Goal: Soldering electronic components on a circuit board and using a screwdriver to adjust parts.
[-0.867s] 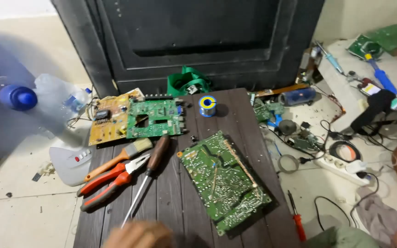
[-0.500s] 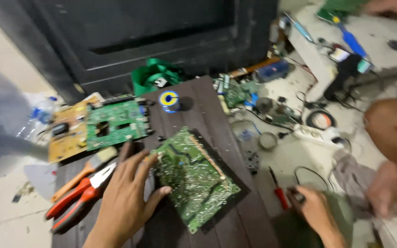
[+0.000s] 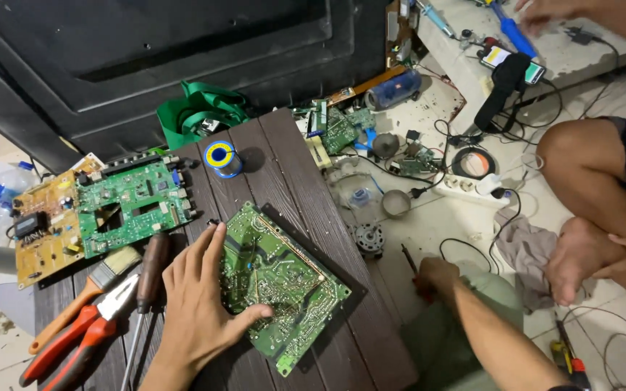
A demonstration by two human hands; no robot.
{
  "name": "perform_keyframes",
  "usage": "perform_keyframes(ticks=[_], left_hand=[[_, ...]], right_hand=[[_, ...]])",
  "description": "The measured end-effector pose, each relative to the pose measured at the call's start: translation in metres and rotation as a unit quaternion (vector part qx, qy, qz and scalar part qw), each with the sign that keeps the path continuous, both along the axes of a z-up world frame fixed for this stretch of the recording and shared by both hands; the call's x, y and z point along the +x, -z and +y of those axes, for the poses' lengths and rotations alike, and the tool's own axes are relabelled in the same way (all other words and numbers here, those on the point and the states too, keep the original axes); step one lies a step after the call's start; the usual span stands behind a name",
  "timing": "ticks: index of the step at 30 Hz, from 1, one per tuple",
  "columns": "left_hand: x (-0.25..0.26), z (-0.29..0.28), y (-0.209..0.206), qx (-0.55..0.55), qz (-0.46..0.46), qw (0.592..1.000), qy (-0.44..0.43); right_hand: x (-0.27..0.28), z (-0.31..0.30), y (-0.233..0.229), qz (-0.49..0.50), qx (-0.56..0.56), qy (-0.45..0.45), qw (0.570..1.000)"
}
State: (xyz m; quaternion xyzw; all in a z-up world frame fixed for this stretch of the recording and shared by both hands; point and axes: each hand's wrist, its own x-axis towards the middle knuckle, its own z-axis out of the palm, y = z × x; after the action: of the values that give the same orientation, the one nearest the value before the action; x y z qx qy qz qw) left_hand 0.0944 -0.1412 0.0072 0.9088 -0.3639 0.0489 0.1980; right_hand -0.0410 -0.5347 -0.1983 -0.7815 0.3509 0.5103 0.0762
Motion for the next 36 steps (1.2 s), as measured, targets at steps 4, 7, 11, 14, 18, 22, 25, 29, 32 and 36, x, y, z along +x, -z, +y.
perform_keyframes(ticks=[4,7,11,14,18,22,25,29,32,36], left_hand=[[0.002,0.006,-0.003,-0.001,0.002,1.0,-0.01],[0.002,0.01,-0.005,-0.023,0.065,0.997,-0.043],[0.006,0.017,-0.004,-0.096,0.094,0.989,-0.062],[0.009,0.016,-0.01,-0.09,0.123,0.983,-0.104],[0.008,0.016,-0.013,-0.056,0.11,0.982,-0.144],[0.007,0.016,-0.032,0.011,0.185,0.953,-0.241],[0.006,0.019,-0.041,0.077,0.201,0.95,-0.226],[-0.009,0.029,-0.056,0.196,0.262,0.928,-0.177],[-0.028,0.045,-0.047,0.11,0.297,0.941,-0.122],[-0.056,0.056,-0.024,0.041,0.371,0.917,-0.143]], right_hand=[[-0.003,-0.015,0.018,-0.112,-0.037,0.082,0.99],[-0.005,-0.028,-0.002,-0.169,-0.051,0.146,0.973],[-0.032,-0.036,-0.051,-0.326,-0.045,0.174,0.928],[-0.051,-0.054,-0.065,-0.481,-0.028,0.117,0.868],[-0.068,-0.033,-0.123,-0.616,0.108,0.275,0.731],[-0.087,-0.01,-0.153,-0.664,0.293,0.306,0.617],[-0.095,0.004,-0.162,-0.67,0.33,0.283,0.602],[-0.086,0.019,-0.184,-0.688,0.429,0.257,0.525],[-0.062,0.003,-0.193,-0.485,0.745,0.252,0.383],[-0.053,0.033,-0.219,-0.255,0.653,0.476,0.531]])
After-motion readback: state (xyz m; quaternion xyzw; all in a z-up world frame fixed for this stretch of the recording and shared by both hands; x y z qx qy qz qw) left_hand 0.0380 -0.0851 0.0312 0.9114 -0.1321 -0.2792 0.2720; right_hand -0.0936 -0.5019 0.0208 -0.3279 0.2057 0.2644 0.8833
